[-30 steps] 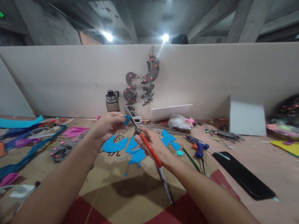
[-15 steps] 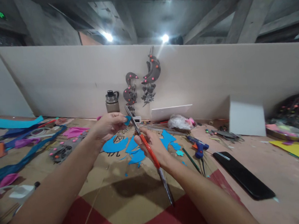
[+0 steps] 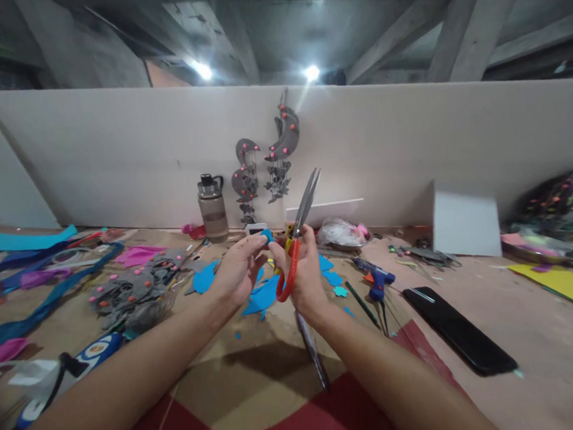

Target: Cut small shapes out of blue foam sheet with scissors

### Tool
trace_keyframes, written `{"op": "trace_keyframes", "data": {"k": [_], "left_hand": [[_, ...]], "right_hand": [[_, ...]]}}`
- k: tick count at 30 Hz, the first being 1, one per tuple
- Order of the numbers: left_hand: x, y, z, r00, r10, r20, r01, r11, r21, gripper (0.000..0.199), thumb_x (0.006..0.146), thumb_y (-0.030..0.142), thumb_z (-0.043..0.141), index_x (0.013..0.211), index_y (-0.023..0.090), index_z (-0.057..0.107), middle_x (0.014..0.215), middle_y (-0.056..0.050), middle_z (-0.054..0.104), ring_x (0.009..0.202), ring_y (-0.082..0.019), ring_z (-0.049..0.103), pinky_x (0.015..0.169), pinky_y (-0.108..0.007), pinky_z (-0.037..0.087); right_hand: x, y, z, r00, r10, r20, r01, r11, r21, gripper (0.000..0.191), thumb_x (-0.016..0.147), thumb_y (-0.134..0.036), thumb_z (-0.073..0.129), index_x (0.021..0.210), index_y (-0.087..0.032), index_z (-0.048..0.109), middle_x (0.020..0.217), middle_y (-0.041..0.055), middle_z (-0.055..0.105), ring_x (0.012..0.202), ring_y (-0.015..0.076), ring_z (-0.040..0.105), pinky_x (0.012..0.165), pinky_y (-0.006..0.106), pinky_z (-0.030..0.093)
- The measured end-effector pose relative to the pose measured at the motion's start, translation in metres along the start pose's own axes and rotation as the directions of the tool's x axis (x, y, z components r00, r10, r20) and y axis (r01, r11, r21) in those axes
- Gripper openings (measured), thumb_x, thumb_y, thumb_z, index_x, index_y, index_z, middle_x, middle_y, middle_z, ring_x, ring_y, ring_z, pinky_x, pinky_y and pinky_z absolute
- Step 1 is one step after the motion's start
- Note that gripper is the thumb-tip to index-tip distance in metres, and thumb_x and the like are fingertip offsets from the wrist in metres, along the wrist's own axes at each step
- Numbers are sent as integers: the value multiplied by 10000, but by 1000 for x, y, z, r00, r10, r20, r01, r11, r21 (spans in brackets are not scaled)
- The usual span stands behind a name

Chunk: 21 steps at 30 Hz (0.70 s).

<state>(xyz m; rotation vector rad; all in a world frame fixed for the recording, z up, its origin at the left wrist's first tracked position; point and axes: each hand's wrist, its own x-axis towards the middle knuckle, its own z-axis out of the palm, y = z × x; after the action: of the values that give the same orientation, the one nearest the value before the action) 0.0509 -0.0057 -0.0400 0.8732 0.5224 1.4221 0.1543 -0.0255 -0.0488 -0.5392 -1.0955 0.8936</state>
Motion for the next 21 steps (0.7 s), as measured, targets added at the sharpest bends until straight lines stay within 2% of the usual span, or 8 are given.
{"op": "trace_keyframes", "data": {"k": [3, 6, 8, 13, 17, 21], "left_hand": [[-6, 1, 4, 1000, -23, 15, 23, 1000, -8, 198, 592, 225, 816, 692, 139, 669, 721, 5, 640, 677, -88, 562, 648, -220, 419], [-5, 8, 2, 993, -91, 73, 87, 995, 55, 197, 606, 246, 806, 707, 132, 681, 702, -5, 632, 665, -98, 563, 623, -226, 414], [0, 16, -2, 981, -151, 121, 133, 980, 145, 195, 603, 239, 802, 715, 126, 689, 693, -11, 623, 655, -101, 560, 595, -224, 402], [14, 40, -16, 959, -231, 161, 173, 934, 311, 182, 622, 237, 757, 754, 124, 702, 753, -52, 659, 661, -126, 588, 595, -239, 423], [17, 52, -21, 945, -262, 196, 158, 891, 425, 226, 690, 327, 750, 751, 112, 716, 679, -65, 638, 598, -122, 574, 567, -241, 419], [17, 55, -23, 941, -250, 229, 89, 834, 545, 240, 689, 356, 775, 713, 125, 712, 633, -56, 626, 554, -115, 556, 542, -243, 415]], "right_hand": [[2, 5, -4, 999, -36, -12, 35, 999, -27, 394, 748, -258, 742, 1046, -261, 485, 855, -50, 582, 629, 81, 519, 561, 211, 448], [4, 1, -7, 1000, -22, -3, 22, 998, -65, 403, 743, -264, 737, 1042, -257, 468, 841, -51, 578, 602, 75, 508, 535, 207, 428], [7, -4, -8, 999, 27, 22, -25, 995, -97, 427, 721, -274, 741, 1043, -252, 461, 811, -56, 572, 560, 68, 485, 505, 204, 401], [15, -15, -12, 978, 194, 78, -172, 958, -228, 512, 650, -275, 759, 1073, -218, 477, 744, -65, 553, 517, 61, 444, 483, 208, 366], [14, -19, -12, 960, 252, 118, -201, 921, -334, 497, 650, -261, 730, 1082, -193, 493, 707, -68, 548, 514, 63, 425, 487, 210, 348], [12, -22, -12, 949, 270, 165, -188, 900, -393, 496, 667, -240, 689, 1114, -190, 483, 707, -64, 558, 506, 63, 406, 507, 214, 360]]}}
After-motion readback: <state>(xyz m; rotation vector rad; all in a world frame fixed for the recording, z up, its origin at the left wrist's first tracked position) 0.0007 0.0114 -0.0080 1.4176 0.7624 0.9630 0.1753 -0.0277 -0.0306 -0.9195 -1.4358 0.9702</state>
